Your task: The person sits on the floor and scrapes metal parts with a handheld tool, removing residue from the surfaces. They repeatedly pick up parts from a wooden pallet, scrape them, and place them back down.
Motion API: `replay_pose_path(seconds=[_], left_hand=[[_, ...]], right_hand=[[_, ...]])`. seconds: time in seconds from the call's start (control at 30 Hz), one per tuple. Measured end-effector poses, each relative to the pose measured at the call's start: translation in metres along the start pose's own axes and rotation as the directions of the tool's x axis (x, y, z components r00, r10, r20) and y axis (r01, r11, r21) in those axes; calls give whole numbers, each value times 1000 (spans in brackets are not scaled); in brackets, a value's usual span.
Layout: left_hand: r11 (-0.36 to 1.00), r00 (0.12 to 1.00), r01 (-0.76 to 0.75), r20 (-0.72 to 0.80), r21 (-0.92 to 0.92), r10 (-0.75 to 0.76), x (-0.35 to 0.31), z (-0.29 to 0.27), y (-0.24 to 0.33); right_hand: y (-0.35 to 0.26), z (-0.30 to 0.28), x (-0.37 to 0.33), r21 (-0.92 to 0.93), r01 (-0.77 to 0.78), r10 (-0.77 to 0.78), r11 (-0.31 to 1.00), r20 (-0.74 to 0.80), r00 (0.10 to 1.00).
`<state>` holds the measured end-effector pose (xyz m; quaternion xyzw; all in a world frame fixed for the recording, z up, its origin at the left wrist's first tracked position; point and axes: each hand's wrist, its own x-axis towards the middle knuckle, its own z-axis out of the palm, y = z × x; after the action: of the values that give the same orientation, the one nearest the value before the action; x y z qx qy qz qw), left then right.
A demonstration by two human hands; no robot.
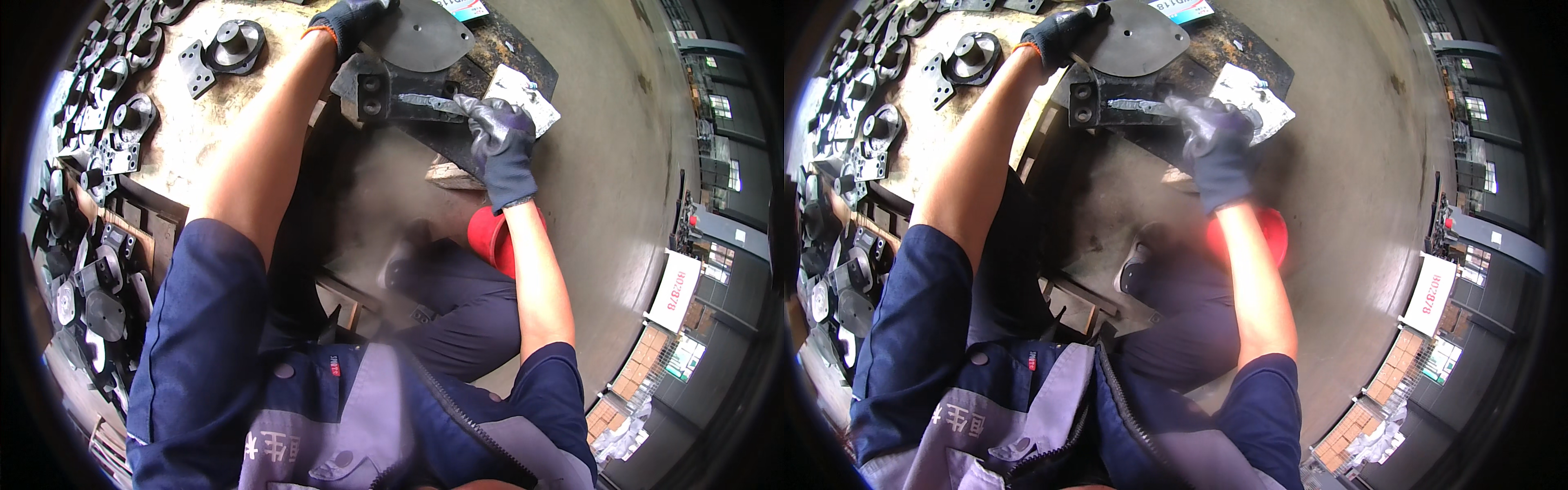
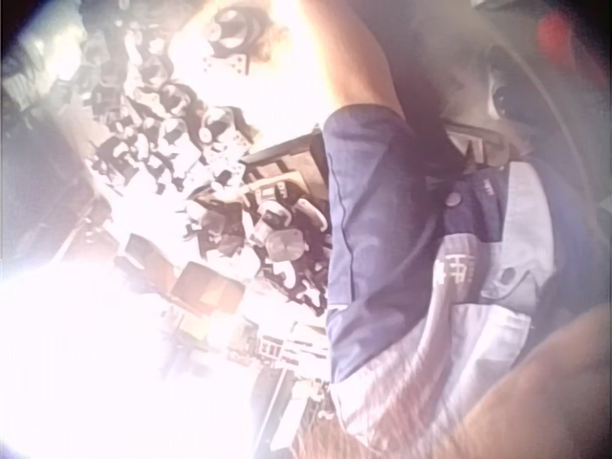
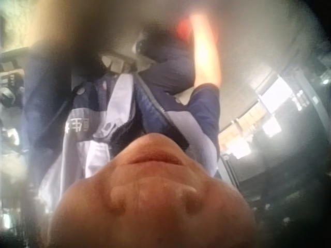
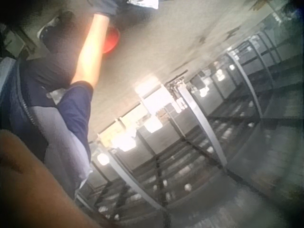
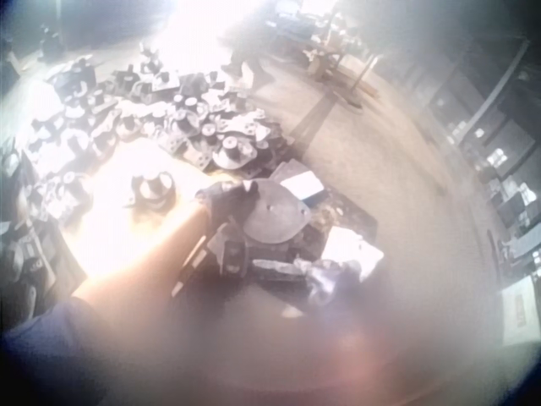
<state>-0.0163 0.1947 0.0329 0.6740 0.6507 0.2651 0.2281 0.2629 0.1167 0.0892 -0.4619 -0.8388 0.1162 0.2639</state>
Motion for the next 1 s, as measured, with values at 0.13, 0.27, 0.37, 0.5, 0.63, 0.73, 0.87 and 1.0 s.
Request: replay_pose_path(seconds=[0.13,0.27,0.37,0.5,0.63,0.73,0.87,1.0], left_hand=[[937,994,81,92,-341,-53,-10,-5,5],[852,987,154,112,-500,-112,-20,-11,8],[775,975,201,45,-599,-218,-23,-5,19],[735,949,283,72,-616,-306,-22,-1,11],[498,938,327,211,-803,-275,-30,-17,23],[561,878,465,277,-685,-389,-33,-32,46],[643,917,396,240,-655,-319,-32,-26,37],[548,884,460,299,-699,-360,-33,-27,32]], right_hand=[[8,-10,-2,-16,-21,23,1000,93,995],[-6,-25,-9,119,5,-17,993,105,994],[2,-18,-27,462,-135,75,877,146,986],[-7,0,-43,683,-224,203,695,112,973],[-21,-19,-46,614,-620,596,488,284,751],[-8,-35,-40,722,-655,816,224,228,531],[91,-27,-72,614,-515,727,599,-147,670],[101,-42,-73,-187,-539,449,821,-371,813]])
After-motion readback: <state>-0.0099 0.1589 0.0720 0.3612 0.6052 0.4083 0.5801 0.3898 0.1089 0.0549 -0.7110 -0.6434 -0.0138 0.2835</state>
